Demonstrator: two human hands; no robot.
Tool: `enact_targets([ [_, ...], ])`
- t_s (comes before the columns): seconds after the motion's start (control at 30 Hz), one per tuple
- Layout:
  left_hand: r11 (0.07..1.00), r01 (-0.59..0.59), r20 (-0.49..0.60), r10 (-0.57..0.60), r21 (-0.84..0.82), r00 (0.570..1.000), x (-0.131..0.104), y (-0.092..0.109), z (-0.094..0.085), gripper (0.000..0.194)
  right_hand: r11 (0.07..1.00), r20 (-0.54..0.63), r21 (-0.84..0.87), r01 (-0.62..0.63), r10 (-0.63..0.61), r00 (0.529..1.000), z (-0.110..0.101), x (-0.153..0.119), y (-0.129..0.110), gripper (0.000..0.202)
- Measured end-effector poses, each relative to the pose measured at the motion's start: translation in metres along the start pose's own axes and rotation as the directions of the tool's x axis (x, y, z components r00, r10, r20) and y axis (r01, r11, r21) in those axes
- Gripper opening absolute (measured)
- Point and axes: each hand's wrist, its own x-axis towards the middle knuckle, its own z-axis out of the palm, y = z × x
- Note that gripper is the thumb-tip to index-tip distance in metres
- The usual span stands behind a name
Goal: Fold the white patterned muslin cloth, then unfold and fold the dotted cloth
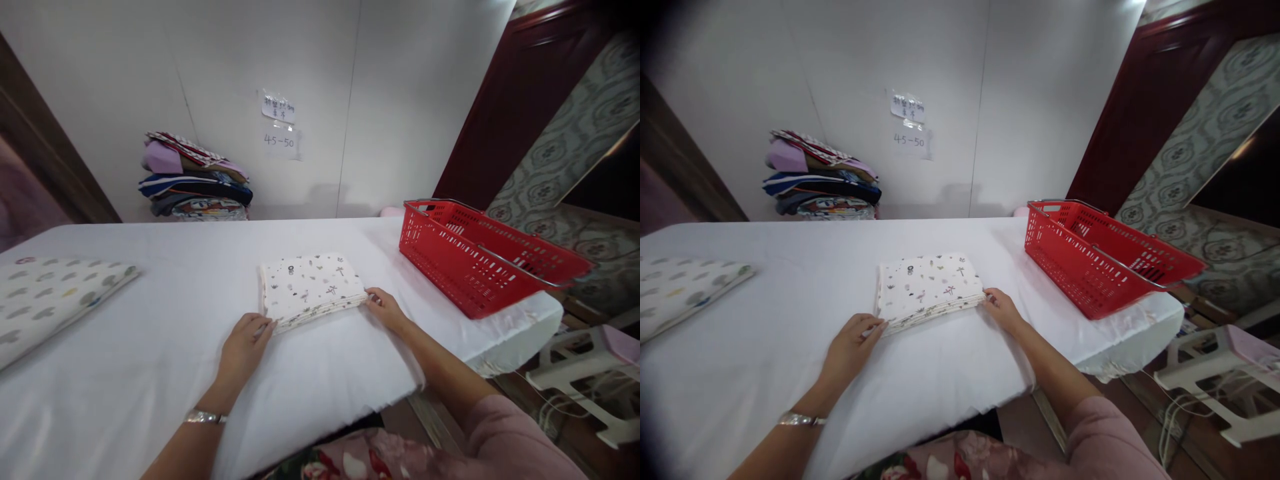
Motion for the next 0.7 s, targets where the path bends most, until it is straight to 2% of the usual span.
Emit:
enact_targets([
  [0.1, 1.000, -0.008, 0.000, 0.008, -0.008, 1.000, -0.0002, -0.0002, -0.0004, 0.029, 1.000, -0.034, -0.004, -0.007, 0.007, 0.999, 0.0017, 0.0018, 0.0005, 0.033],
  [0.4, 1.000, 0.003, -0.001, -0.003, 0.004, 1.000, -0.0010, 0.0021, -0.0014, 0.032, 0.996, -0.093, -0.089, 0.031, -0.039, 0.995, 0.0044, 0.0055, -0.0068, 0.023],
  [0.7, 1.000, -0.003, 0.004, 0.002, 0.025, 1.000, -0.0013, 0.0030, -0.0018, 0.029, 0.984, -0.061, -0.177, -0.019, 0.008, 0.998, 0.0031, 0.0042, -0.0004, 0.016],
])
